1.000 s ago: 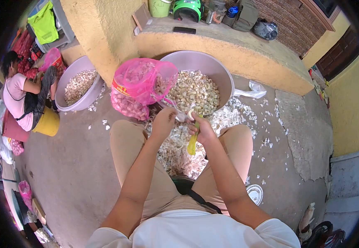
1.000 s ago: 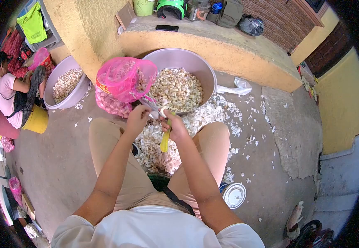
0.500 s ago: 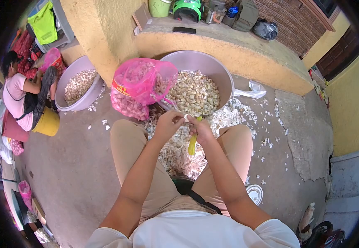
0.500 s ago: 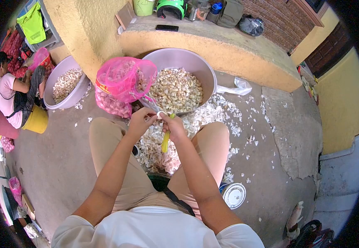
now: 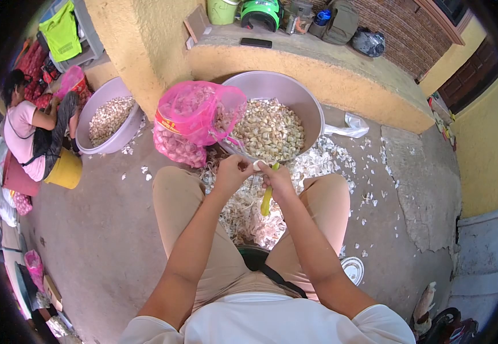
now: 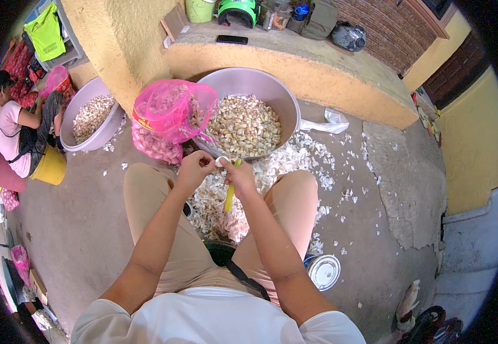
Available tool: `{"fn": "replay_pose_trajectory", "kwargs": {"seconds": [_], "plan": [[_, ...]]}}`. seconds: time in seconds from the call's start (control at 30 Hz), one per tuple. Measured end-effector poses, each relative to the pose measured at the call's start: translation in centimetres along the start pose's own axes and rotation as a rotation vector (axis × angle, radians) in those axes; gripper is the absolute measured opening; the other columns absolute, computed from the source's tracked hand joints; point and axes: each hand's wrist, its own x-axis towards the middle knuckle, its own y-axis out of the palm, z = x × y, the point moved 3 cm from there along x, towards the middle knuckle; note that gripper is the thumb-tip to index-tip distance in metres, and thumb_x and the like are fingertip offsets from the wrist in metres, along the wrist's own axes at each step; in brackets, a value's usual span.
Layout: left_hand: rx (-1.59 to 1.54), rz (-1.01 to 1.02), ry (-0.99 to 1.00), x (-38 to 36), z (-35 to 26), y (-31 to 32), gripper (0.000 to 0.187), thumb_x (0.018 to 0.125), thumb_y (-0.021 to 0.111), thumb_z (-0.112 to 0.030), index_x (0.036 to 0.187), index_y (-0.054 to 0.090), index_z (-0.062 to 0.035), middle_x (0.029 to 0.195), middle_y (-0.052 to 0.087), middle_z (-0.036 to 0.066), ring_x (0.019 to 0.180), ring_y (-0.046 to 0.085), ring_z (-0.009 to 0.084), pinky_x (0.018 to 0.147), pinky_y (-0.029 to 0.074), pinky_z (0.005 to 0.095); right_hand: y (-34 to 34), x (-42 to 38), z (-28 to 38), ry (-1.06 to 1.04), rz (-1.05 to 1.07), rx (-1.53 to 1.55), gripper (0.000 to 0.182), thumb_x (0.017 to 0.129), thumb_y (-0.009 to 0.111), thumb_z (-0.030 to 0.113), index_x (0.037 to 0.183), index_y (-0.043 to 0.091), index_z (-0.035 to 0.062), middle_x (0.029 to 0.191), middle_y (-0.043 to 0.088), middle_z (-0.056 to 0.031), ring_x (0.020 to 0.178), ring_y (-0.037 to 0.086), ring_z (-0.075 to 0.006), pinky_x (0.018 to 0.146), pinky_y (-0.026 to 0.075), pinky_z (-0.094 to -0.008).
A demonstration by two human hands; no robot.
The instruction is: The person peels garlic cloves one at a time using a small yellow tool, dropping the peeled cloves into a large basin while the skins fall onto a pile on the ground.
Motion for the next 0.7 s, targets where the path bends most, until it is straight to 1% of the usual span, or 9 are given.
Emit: {"fn": "replay_pose_trajectory", "kwargs": {"seconds": [0.1,0.13,0.23,0.3,0.4,0.43,0.5,0.6,0.7], "plan": [[0.064,-0.049,0.146,0.2,0.4,0.5,0.013,0.07,0.061,-0.008,0.076,0.055,0.0021,0.067,0.057,0.008,0.059,0.054,0.0119,0.057,0.044,0.025,0.1,0.0,-0.1,-0.015,0.042,0.005,0.022,0.073,0.067,0.018,0.072,0.05,0.0042,0.054,0.043,0.0007,0.042,0.039,-0.0082,0.038,0.034,-0.0235],[0.064,-0.074,0.142,0.3,0.8,0.4,0.013,0.07,0.06,-0.008,0.076,0.055,0.0024,0.066,0.056,0.009,0.059,0.054,0.0122,0.057,0.044,0.0253,0.2,-0.1,0.0,-0.02,0.062,0.01,0.022,0.073,0.067,0.018,0.072,0.05,0.0041,0.054,0.042,0.0007,0.041,0.039,-0.0082,0.038,0.034,-0.0234],[0.064,-0.155,0.132,0.8,1.9,0.0,0.011,0.071,0.058,-0.007,0.076,0.054,0.0029,0.065,0.055,0.009,0.058,0.053,0.0126,0.055,0.043,0.0259,0.4,-0.4,0.3,-0.033,0.099,-0.166,0.019,0.074,0.065,0.016,0.074,0.051,0.0033,0.055,0.044,-0.0007,0.041,0.038,-0.008,0.037,0.033,-0.0235],[0.062,-0.218,0.129,1.2,2.6,-0.1,0.009,0.072,0.056,-0.005,0.077,0.054,0.0028,0.064,0.054,0.009,0.058,0.052,0.0117,0.054,0.042,0.0259,0.3,-0.4,0.0,0.065,0.176,-0.059,0.015,0.075,0.062,0.013,0.078,0.052,0.0033,0.056,0.047,-0.0011,0.04,0.036,-0.0069,0.039,0.031,-0.0228],[-0.016,-0.232,-0.046,2.1,4.1,-0.7,0.01,0.071,0.057,-0.005,0.078,0.055,0.0013,0.072,0.056,0.011,0.067,0.055,0.0182,0.062,0.044,0.0278,0.0,-0.5,0.5,0.156,0.243,0.136,0.013,0.077,0.06,0.011,0.082,0.051,0.0032,0.06,0.051,-0.0033,0.039,0.034,-0.0058,0.039,0.03,-0.0219],[-0.085,-0.205,-0.03,2.0,4.1,-0.6,0.01,0.072,0.057,-0.005,0.079,0.055,0.0014,0.073,0.056,0.011,0.068,0.055,0.0174,0.062,0.044,0.0274,0.1,-0.6,0.9,0.177,0.26,0.206,0.013,0.077,0.059,0.01,0.083,0.05,0.0031,0.062,0.052,-0.0044,0.039,0.033,-0.0055,0.039,0.029,-0.0215],[-0.223,-0.149,0.005,1.9,3.6,-0.4,0.01,0.072,0.056,-0.004,0.081,0.056,0.0015,0.075,0.056,0.009,0.069,0.055,0.0158,0.063,0.044,0.0265,0.1,-0.7,1.3,0.142,0.277,0.24,0.014,0.077,0.06,0.011,0.082,0.051,0.0024,0.061,0.05,-0.0029,0.039,0.033,-0.0059,0.038,0.03,-0.0216],[-0.104,-0.078,0.174,1.2,1.8,-0.5,0.007,0.081,0.049,-0.005,0.085,0.053,0.0007,0.075,0.054,0.002,0.067,0.051,0.0089,0.059,0.041,0.0222,-0.2,-0.3,1.1,0.051,0.242,0.198,0.016,0.076,0.061,0.013,0.084,0.052,0.0019,0.063,0.05,-0.0025,0.04,0.034,-0.006,0.038,0.031,-0.0215],[-0.199,0.001,0.085,1.2,1.8,-0.5,0.011,0.082,0.05,-0.008,0.089,0.052,0.0,0.077,0.053,0.002,0.07,0.049,0.0082,0.061,0.041,0.022,-0.4,0.0,0.7,-0.03,0.156,0.062,0.02,0.076,0.063,0.015,0.087,0.053,0.002,0.064,0.051,-0.0022,0.041,0.038,-0.0062,0.038,0.033,-0.0216]]}}
